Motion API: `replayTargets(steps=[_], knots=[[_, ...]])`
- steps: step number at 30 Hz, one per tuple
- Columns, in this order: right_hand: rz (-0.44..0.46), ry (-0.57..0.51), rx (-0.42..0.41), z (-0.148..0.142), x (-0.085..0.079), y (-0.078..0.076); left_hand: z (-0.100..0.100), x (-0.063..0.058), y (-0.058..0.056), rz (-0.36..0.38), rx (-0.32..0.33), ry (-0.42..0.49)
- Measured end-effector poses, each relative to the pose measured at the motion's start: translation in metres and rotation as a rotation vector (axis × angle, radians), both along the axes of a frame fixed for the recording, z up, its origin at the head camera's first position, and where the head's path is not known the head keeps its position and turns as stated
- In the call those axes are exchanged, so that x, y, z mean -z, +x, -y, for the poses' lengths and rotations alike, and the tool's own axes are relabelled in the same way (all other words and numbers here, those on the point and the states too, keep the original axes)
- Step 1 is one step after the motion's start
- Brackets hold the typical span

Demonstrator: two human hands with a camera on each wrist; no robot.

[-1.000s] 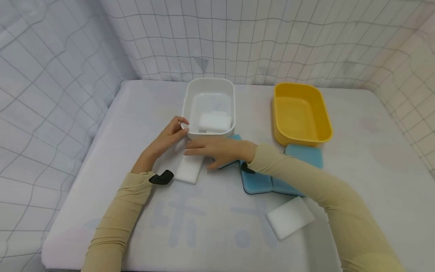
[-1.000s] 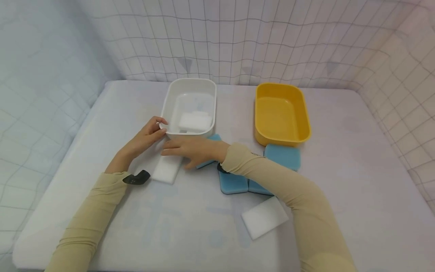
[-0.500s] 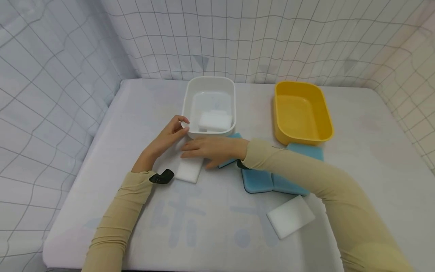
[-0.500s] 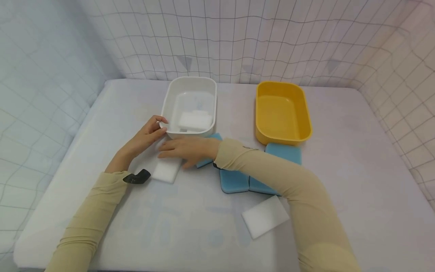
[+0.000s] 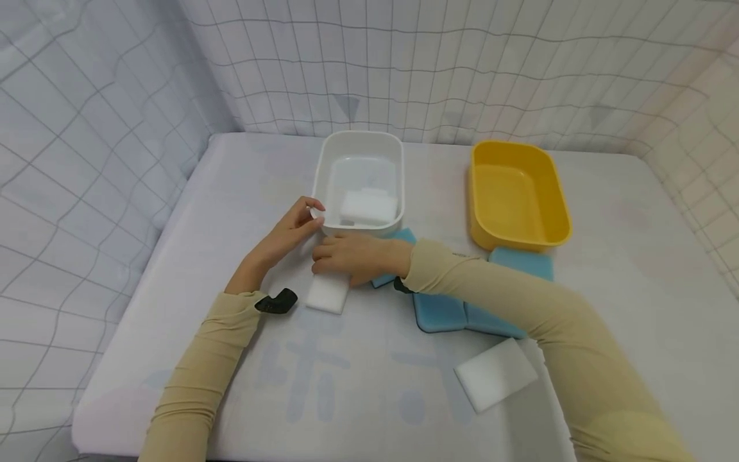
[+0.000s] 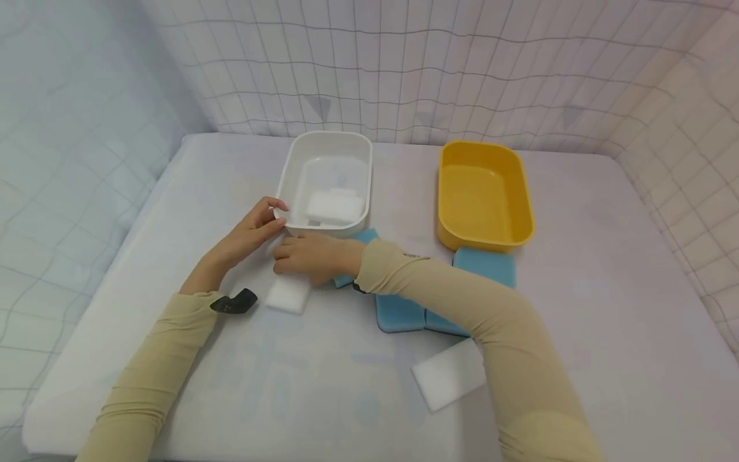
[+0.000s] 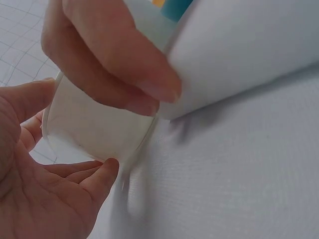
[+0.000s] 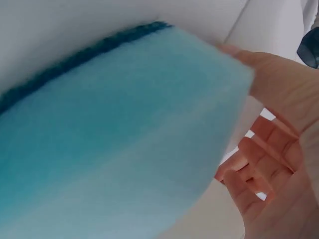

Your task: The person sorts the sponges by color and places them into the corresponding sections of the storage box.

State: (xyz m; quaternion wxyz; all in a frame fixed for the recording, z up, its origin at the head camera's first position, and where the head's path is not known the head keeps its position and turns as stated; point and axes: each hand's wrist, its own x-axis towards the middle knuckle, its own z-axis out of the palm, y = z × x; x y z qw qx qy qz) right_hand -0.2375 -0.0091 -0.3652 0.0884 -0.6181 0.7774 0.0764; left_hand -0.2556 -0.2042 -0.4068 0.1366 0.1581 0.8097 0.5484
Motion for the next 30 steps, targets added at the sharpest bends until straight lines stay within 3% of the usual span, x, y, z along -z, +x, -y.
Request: replayTargets(steps=[4,9,22,30], knots=[[-0.004,0.019,0.025,-0.001,-0.001,0.000,-0.002,0.000,-0.001,-0.003,-0.004,-0.001],[0.062,0.011,0.059,-0.005,-0.003,0.001,0.000,0.000,0.000,-0.015,-0.005,-0.002],[0.151,-0.179,0.018,-0.014,-0.010,0.002,0.000,-0.001,0.001,-0.011,0.001,0.016],[0.188,-0.251,0.076,-0.020,-0.015,-0.001,0.000,0.000,0.001,-0.029,0.012,0.007]])
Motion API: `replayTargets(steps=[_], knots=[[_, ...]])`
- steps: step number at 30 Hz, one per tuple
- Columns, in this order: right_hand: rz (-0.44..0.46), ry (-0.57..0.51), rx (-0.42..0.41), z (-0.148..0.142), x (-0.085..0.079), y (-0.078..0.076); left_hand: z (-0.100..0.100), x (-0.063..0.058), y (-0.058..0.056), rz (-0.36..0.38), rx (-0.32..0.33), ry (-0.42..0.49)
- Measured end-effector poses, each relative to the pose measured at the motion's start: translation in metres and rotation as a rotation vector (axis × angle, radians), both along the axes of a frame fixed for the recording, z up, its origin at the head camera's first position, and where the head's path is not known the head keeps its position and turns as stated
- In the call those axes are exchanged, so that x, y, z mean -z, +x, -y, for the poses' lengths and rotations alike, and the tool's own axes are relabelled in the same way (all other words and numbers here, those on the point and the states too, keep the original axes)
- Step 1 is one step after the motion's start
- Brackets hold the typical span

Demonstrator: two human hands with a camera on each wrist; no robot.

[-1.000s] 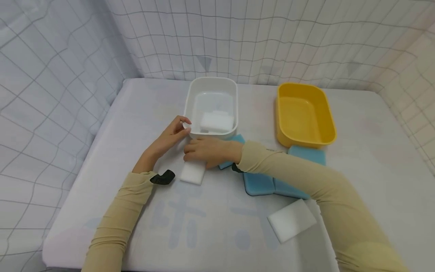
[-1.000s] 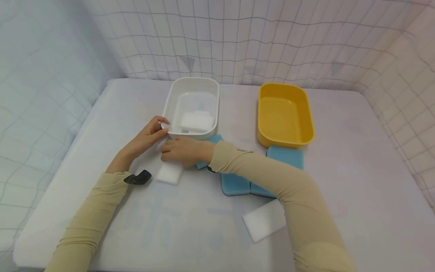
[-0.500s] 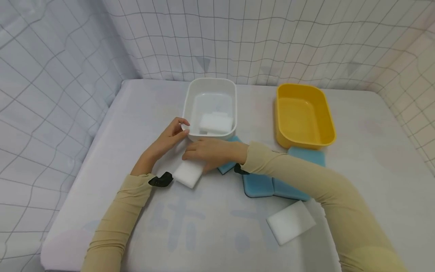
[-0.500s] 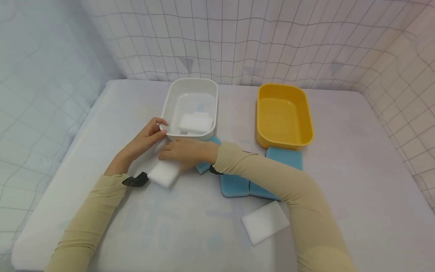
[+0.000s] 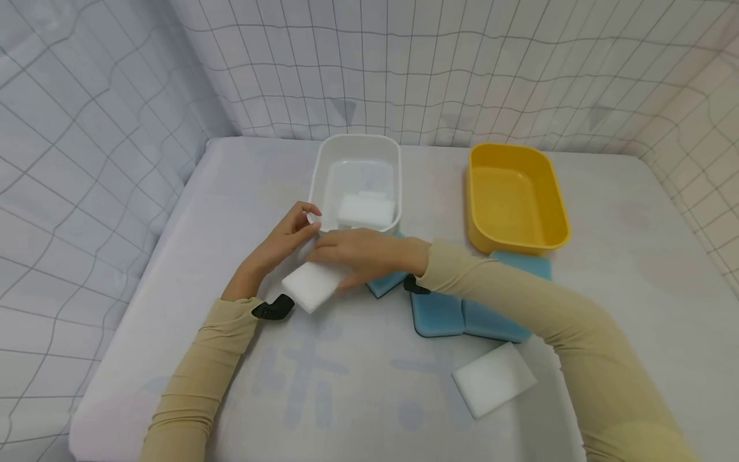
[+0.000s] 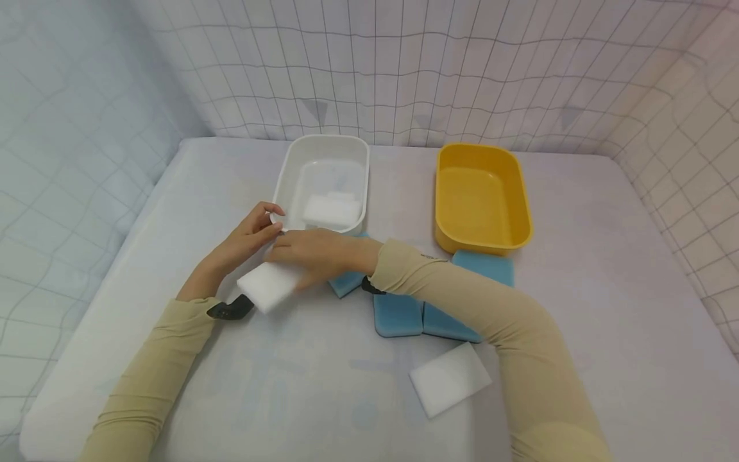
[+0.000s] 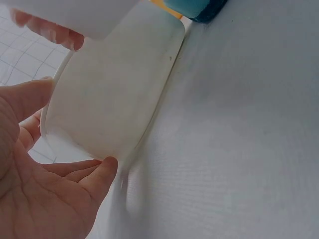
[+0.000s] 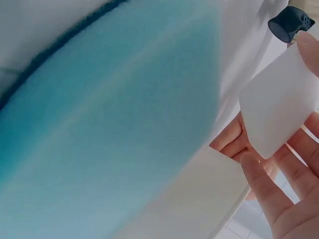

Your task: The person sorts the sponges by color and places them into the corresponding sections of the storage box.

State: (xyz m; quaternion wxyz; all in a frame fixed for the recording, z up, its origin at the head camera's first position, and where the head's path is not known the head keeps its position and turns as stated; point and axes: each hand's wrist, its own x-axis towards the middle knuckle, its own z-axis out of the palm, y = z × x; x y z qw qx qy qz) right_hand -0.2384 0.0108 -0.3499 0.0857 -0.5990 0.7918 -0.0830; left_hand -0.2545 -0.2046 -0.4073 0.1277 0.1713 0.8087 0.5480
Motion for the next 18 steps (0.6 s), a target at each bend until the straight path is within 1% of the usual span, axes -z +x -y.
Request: replayTargets(steps=[6,12,18], knots=[[-0.027,-0.045,0.051,-0.005,-0.005,-0.003,0.001,0.001,0.000,0.018,0.009,0.004],[-0.065,-0.118,0.104,-0.010,-0.011,-0.011,0.001,0.001,0.000,0.051,0.032,0.066],[-0.064,-0.167,0.196,-0.018,-0.014,-0.025,0.000,0.001,-0.001,0.047,0.010,0.037]])
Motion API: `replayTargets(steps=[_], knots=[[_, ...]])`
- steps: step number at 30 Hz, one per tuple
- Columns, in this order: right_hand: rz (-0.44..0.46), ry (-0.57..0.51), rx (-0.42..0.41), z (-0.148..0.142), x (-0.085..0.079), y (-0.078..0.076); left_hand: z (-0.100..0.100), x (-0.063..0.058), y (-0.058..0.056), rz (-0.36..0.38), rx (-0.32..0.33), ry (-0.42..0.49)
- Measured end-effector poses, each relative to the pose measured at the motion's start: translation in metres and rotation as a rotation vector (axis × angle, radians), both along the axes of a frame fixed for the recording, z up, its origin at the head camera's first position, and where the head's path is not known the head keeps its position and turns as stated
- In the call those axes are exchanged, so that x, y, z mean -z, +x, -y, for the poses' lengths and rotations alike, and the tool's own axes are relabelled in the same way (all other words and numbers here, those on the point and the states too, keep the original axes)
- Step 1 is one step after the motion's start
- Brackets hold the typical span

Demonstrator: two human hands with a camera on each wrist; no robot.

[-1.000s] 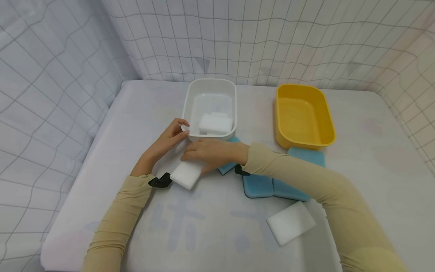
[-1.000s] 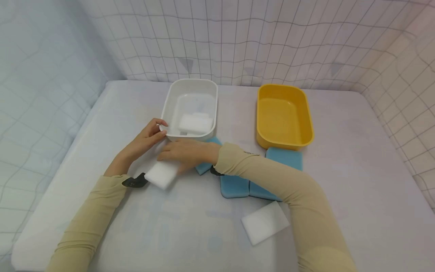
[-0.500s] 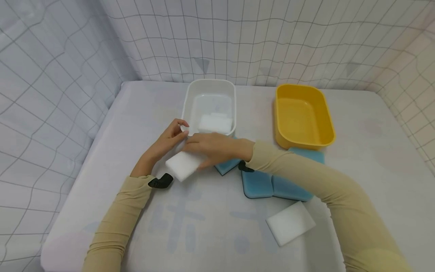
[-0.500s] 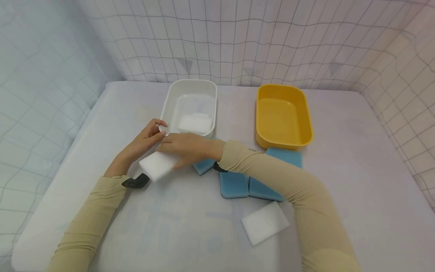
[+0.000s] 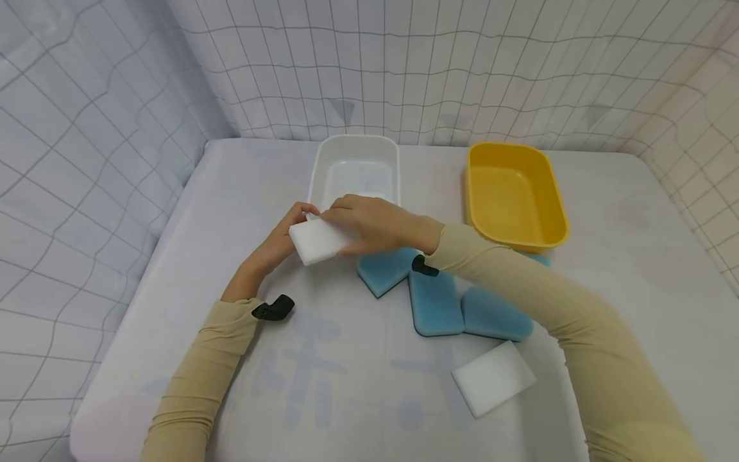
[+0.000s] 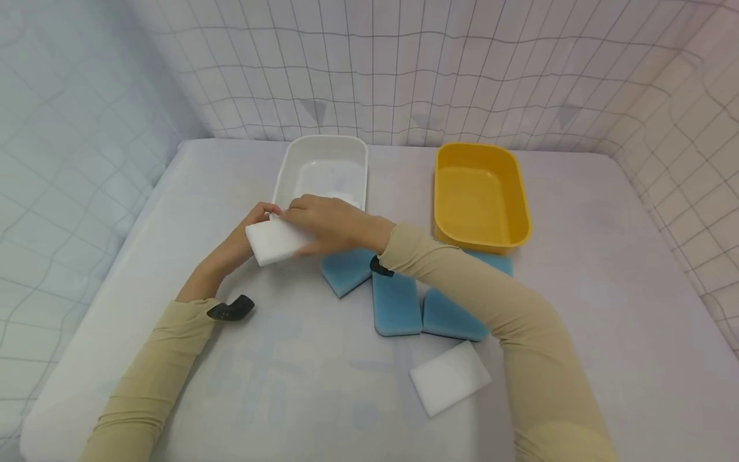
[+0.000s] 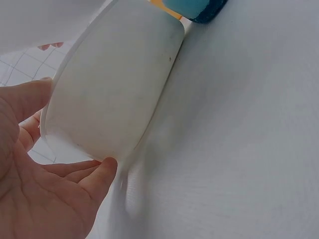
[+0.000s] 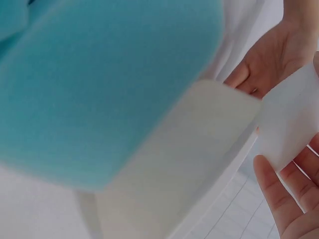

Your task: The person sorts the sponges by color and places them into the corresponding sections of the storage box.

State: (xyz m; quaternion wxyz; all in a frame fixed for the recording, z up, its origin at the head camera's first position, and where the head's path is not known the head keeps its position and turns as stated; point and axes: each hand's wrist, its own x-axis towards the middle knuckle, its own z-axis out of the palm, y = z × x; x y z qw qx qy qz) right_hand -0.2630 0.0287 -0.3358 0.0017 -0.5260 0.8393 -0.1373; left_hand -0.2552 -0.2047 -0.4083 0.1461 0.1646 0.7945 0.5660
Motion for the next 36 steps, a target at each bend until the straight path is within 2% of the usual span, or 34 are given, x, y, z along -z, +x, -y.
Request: replayTargets(steps=[2,9,17,28,36], knots=[[-0.009,-0.011,0.020,-0.003,0.000,-0.005,0.000,0.001,0.000,0.003,-0.010,0.002],[-0.041,-0.069,0.076,-0.015,0.000,-0.026,0.000,0.003,-0.002,0.010,0.016,0.053],[-0.054,-0.051,0.206,-0.024,0.000,-0.046,-0.003,0.000,-0.001,-0.018,-0.043,-0.052],[0.003,-0.021,0.391,-0.023,0.003,-0.061,-0.003,0.002,-0.001,-0.041,-0.048,-0.047],[0.062,-0.002,0.455,-0.024,0.012,-0.070,-0.001,0.005,-0.002,-0.053,-0.047,-0.051]])
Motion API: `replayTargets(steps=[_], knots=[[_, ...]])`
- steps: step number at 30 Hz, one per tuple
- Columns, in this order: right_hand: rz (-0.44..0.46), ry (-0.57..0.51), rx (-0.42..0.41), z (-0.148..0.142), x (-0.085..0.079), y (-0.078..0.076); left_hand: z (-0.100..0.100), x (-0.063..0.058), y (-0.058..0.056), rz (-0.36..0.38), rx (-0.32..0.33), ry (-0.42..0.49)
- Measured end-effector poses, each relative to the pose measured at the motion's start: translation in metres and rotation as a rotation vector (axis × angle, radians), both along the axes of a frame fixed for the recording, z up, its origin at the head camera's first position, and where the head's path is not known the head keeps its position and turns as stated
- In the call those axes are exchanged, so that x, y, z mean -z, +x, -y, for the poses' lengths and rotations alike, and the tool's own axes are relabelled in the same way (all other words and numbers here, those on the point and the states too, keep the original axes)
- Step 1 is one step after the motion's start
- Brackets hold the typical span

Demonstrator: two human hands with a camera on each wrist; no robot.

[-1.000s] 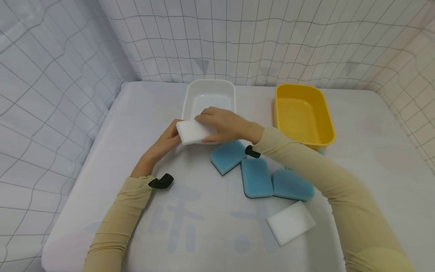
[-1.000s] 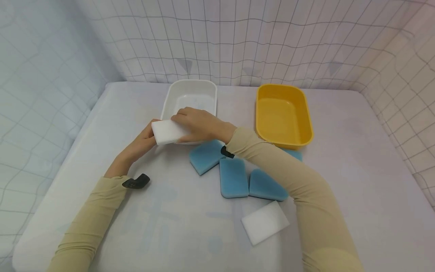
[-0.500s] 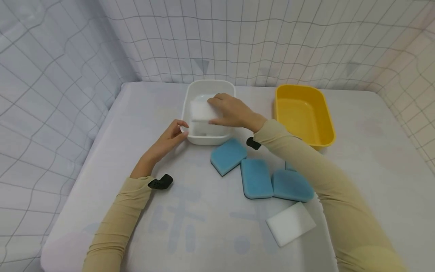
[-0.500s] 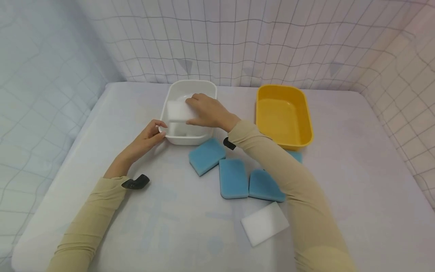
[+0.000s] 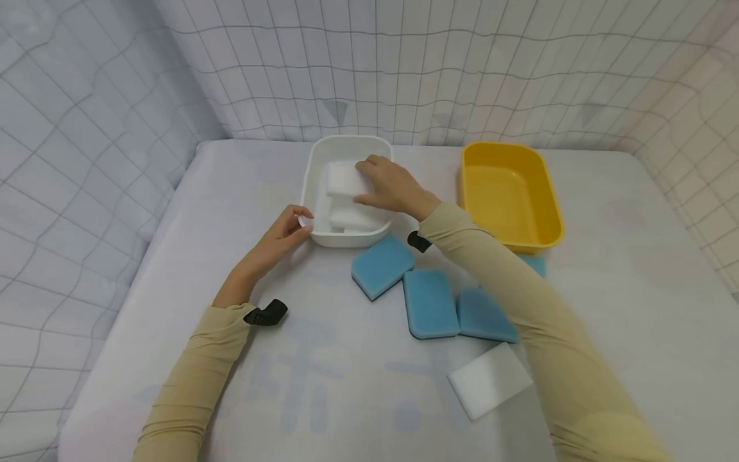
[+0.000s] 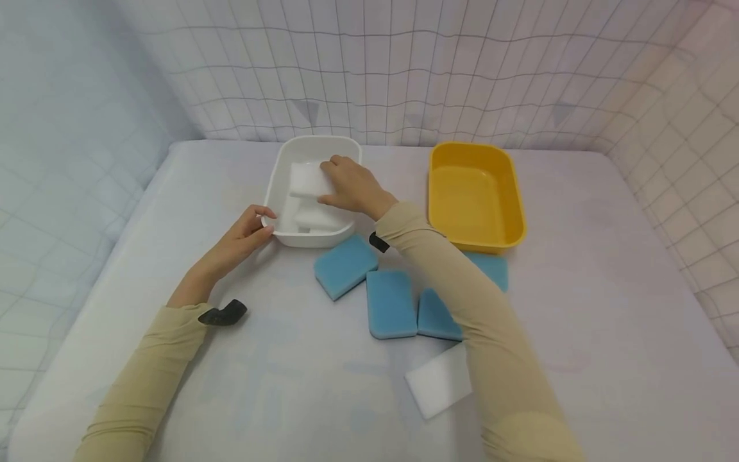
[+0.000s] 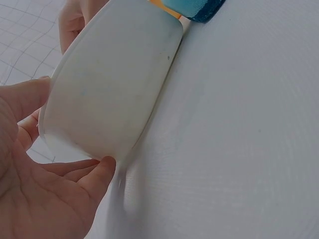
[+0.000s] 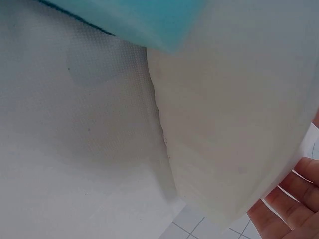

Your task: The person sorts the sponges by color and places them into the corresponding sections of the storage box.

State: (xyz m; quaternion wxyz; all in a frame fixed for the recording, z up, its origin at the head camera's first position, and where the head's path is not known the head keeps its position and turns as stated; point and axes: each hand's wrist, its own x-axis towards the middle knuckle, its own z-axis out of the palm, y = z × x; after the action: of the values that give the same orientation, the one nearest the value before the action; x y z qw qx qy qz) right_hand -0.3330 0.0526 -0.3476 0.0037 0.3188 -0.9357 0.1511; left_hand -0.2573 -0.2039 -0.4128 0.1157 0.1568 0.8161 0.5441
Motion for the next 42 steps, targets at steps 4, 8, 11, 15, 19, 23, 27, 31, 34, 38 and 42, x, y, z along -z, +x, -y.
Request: replayTargets(steps=[4,8,11,15,19,23,27,31,34,38,42], knots=[[-0.036,0.034,0.011,0.001,0.004,-0.004,0.001,0.000,0.000,0.014,0.002,0.024],[-0.089,0.070,0.022,0.002,0.005,-0.006,0.000,-0.001,0.000,0.017,0.006,0.027],[-0.099,0.092,0.043,0.003,0.004,-0.007,0.000,0.000,0.001,0.012,0.007,0.020],[-0.078,0.133,0.087,0.007,0.004,-0.009,0.000,0.000,0.002,0.006,0.012,0.020],[-0.057,0.151,0.112,0.008,0.006,-0.010,0.001,0.001,0.002,0.007,0.013,0.024],[-0.048,0.131,0.118,0.009,0.007,-0.011,0.000,-0.003,0.003,0.003,0.012,0.025],[-0.027,0.134,0.131,0.008,0.007,-0.012,-0.002,-0.005,0.004,0.006,0.013,0.026],[0.001,0.144,0.155,0.008,0.007,-0.013,-0.002,-0.002,0.002,0.002,0.015,0.025],[0.004,0.135,0.161,0.006,0.007,-0.013,-0.003,-0.002,0.002,-0.001,0.018,0.029],[-0.006,0.112,0.154,0.003,0.005,-0.010,-0.003,-0.002,0.003,-0.008,0.017,0.025],[-0.030,0.098,0.137,0.000,0.002,-0.009,-0.002,-0.001,0.003,-0.006,0.014,0.025]])
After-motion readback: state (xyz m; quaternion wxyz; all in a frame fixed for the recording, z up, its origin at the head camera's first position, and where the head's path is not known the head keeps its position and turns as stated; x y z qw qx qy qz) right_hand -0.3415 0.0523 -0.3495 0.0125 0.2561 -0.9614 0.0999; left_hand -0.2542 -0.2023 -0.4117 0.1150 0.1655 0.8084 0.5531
